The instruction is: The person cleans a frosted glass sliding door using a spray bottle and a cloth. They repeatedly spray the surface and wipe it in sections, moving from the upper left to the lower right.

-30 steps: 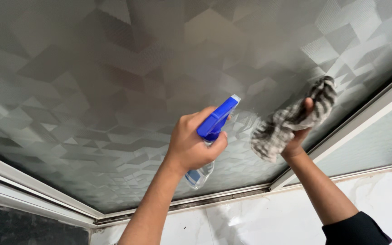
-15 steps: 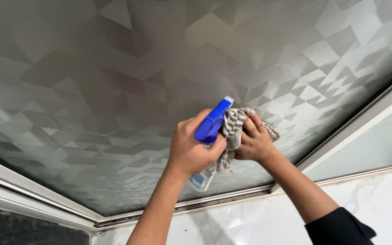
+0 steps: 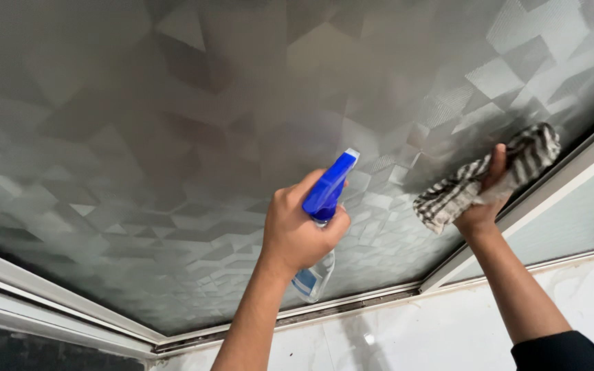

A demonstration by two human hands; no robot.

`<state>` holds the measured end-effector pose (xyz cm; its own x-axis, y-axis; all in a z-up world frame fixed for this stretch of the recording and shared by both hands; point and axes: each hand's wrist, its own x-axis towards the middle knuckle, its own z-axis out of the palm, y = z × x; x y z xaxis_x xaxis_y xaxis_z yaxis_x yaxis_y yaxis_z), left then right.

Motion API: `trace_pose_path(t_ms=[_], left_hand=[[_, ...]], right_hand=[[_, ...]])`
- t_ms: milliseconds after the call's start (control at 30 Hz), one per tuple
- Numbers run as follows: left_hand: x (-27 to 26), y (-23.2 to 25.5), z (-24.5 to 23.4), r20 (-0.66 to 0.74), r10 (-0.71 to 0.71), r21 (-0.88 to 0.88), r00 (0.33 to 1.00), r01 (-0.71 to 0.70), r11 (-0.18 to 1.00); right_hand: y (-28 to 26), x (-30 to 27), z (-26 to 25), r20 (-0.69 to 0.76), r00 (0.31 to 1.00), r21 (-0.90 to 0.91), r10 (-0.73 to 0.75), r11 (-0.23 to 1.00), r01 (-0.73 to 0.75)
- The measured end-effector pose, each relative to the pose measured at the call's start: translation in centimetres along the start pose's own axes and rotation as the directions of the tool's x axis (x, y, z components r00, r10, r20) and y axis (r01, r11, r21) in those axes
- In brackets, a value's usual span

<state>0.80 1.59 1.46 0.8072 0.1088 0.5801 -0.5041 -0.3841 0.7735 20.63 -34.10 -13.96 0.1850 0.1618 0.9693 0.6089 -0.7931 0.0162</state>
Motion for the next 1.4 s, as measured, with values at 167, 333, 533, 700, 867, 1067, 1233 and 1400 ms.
trace_pose_path(t_ms=[167, 333, 533, 700, 867, 1067, 1233, 1400], left_hand=[[0.2, 0.1, 0.0, 0.004, -0.011, 0.017, 1.0, 0.011, 1.0], [0.1, 0.4, 0.2, -0.021, 0.009, 0.026, 1.0, -0.009, 1.0], [0.0, 0.6, 0.3, -0.032, 0.001, 0.031, 0.999, 0.0, 1.0], [-0.2, 0.4, 0.3, -0.054, 0.026, 0.046, 0.998, -0.024, 0.999], [-0.1, 0.5, -0.1, -0.058, 0.065, 0.037, 0.996, -0.063, 0.997], [-0.5, 0.7, -0.1, -0.059, 0.017, 0.053, 0.998, -0.014, 0.998], [-0.6, 0.5, 0.2, -0.067, 0.044, 0.041, 0.997, -0.041, 0.998], [-0.6, 1.5, 0.6, -0.051, -0.019, 0.036, 0.999, 0.021, 0.999]], right_hand=[[-6.0, 2.9, 0.0, -0.038, 0.966, 0.141, 0.255, 0.959, -0.248], [-9.3, 5.5, 0.3, 0.003, 1.0, 0.203, -0.01, 0.979, 0.009], [-9.6, 4.7, 2.8, 0.082, 0.978, 0.304, -0.19, 0.94, 0.157], [-10.6, 2.3, 4.0, 0.309, 0.907, 0.41, -0.285, 0.901, 0.143], [-12.3, 4.2, 2.6, 0.185, 0.794, 0.104, -0.578, 0.815, 0.569], [-8.6, 7.7, -0.3, 0.146, 0.857, -0.044, -0.495, 0.862, 0.505], [-3.2, 5.5, -2.4, 0.174, 0.958, -0.064, -0.228, 0.968, 0.242], [-1.9, 5.4, -3.7, 0.099, 0.995, 0.037, 0.023, 0.999, -0.027]])
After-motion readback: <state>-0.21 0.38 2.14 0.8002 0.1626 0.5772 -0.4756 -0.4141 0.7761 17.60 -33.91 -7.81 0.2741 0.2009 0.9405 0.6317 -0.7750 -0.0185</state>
